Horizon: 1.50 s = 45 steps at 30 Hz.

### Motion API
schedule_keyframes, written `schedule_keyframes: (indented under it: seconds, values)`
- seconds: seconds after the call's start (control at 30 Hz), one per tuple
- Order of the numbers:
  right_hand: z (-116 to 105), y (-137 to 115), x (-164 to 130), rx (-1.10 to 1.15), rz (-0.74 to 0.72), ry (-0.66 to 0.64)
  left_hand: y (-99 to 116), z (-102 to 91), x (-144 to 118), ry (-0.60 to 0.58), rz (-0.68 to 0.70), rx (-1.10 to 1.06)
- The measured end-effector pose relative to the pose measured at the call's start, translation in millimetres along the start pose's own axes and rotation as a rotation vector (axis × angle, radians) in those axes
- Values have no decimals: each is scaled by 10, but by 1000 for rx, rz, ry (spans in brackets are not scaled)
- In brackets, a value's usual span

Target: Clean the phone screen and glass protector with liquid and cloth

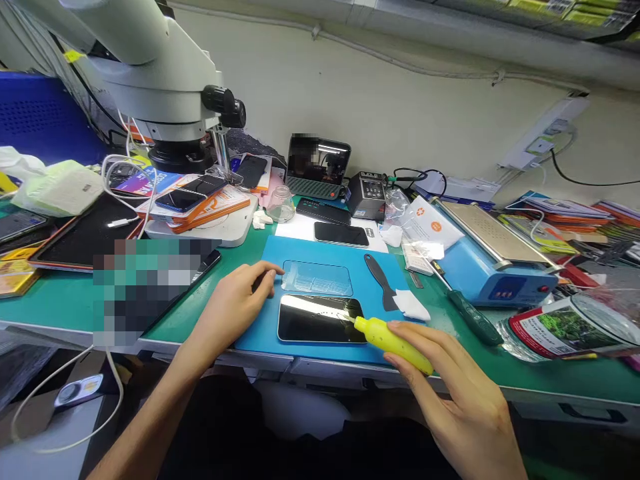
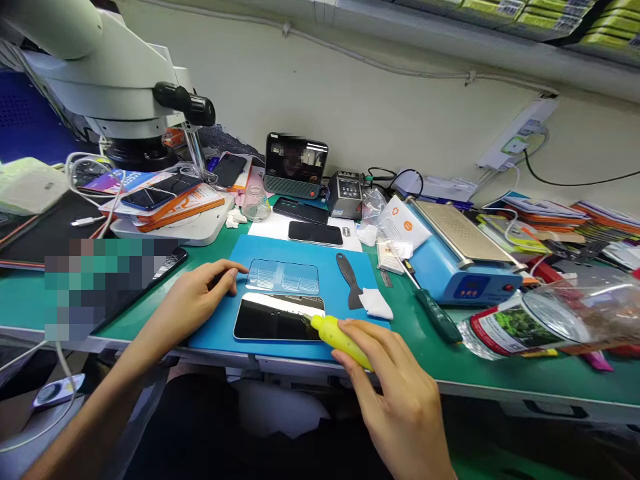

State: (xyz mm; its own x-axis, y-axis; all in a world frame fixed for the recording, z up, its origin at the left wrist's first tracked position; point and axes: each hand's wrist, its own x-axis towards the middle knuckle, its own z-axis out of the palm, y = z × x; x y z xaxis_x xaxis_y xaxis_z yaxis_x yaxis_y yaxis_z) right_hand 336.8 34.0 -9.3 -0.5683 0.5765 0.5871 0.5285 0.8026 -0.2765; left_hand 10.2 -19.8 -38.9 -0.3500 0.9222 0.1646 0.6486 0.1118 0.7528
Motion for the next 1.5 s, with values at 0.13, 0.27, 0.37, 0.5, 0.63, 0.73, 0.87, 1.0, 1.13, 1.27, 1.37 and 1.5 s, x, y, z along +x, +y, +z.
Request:
schedule_keyframes:
  seconds: [0.13, 0.27, 0.37, 0.5, 0.63, 0.73, 0.87, 1.0, 1.13, 1.27, 1.37, 1.5]
  values:
    - [-49, 62, -55, 1, 56, 20, -7, -2, -4, -3, -10, 0]
    - [-61, 67, -104, -10, 63, 20, -12, -1, 2, -5, -13, -4]
    - [-48, 31, -112, -13, 67, 28, -11, 0, 1, -5, -14, -3]
    - [29, -58, -108, 2, 31, 38, -2, 0, -8, 0, -16, -1]
    - [165, -176, -97, 66, -33, 43, 2, 1, -9, -1, -9, 4]
    - [249, -258, -75, 96, -61, 23, -1, -1, -5, -2, -5, 10]
    - [304, -333, -33, 107, -56, 27, 4, -3, -1, -1, 0, 20]
    - [343, -366, 9, 120, -50, 29, 15, -3, 0, -2, -4, 24]
    - [372, -361, 36, 123, -52, 14, 14, -7, -1, -7, -12, 22]
    - [352, -312, 24, 95, -15, 46, 7, -18, 2, -11, -16, 24]
    - [313, -268, -5, 91, 9, 40, 8, -20, 2, -12, -16, 25]
    - [262, -218, -48, 76, 47, 55, 9, -11, -1, -12, -13, 22]
